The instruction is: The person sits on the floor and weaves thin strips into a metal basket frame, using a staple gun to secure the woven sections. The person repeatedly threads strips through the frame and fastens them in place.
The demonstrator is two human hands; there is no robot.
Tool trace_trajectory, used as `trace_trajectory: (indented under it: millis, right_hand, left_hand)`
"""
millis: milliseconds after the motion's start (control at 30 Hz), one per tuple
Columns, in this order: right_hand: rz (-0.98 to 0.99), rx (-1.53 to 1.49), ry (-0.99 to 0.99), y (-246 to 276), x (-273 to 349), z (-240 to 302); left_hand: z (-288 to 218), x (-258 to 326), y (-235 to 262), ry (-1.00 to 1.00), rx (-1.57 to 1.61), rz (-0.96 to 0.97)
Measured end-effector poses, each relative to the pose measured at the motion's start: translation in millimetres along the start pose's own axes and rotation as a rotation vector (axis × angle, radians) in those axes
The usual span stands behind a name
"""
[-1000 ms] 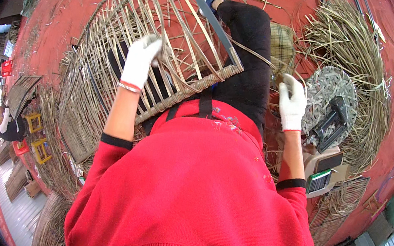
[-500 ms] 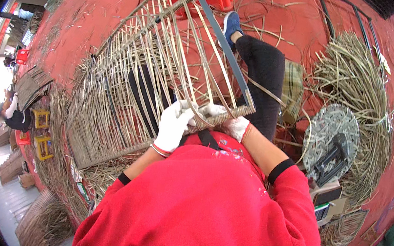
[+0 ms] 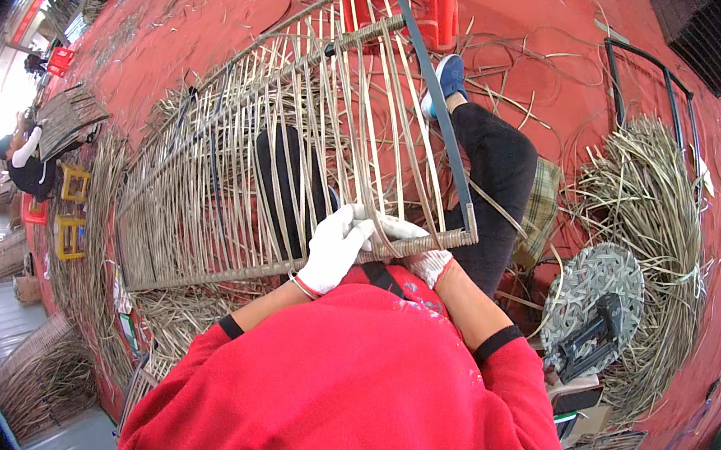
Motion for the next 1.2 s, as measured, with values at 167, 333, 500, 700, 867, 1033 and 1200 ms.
trace_trajectory:
  millis: [167, 333, 500, 700, 867, 1033, 1200]
  right_hand:
    - [-0.236, 0.238, 0.038, 15.7, 0.1, 0.3]
    - [-0.257, 0.028, 0.102, 32.0, -8.8, -14.7]
    - [-0.462, 0.167, 0.028, 47.1, 20.3, -10.8]
    - [-0.371, 0.085, 0.178, 38.0, 34.4, -9.2]
    - [-0.248, -0.058, 0.124, 46.4, 19.0, -12.5]
    - [-0.310, 0.190, 0.174, 53.9, 21.4, -8.7]
    - [-0.312, 0.203, 0.126, 51.1, 29.1, -11.0]
  left_hand:
    - [-5.1, 0.4, 2.0, 0.077, 0.013, 0.030]
    - [-15.7, 1.1, -4.3, 0.129, 0.124, 0.133]
    - [-20.8, 4.8, -11.1, 0.204, 0.137, 0.240]
    - [-14.1, 6.3, -13.1, 0.223, 0.285, 0.222]
    - [-7.0, 2.4, -13.0, 0.276, 0.340, 0.282]
    - [-8.5, 1.6, -16.6, 0.349, 0.433, 0.322]
    - [-20.9, -0.2, -22.0, 0.336, 0.525, 0.390]
Point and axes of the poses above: each hand's wrist, its own x-axis away from the middle knuckle, its own y-axis out of the back of the hand, z = x × y, the point moved 6 cm from there along -x, towards the middle knuckle, and after that the axes turned 6 degrees about -y, right-handed, at the moved point
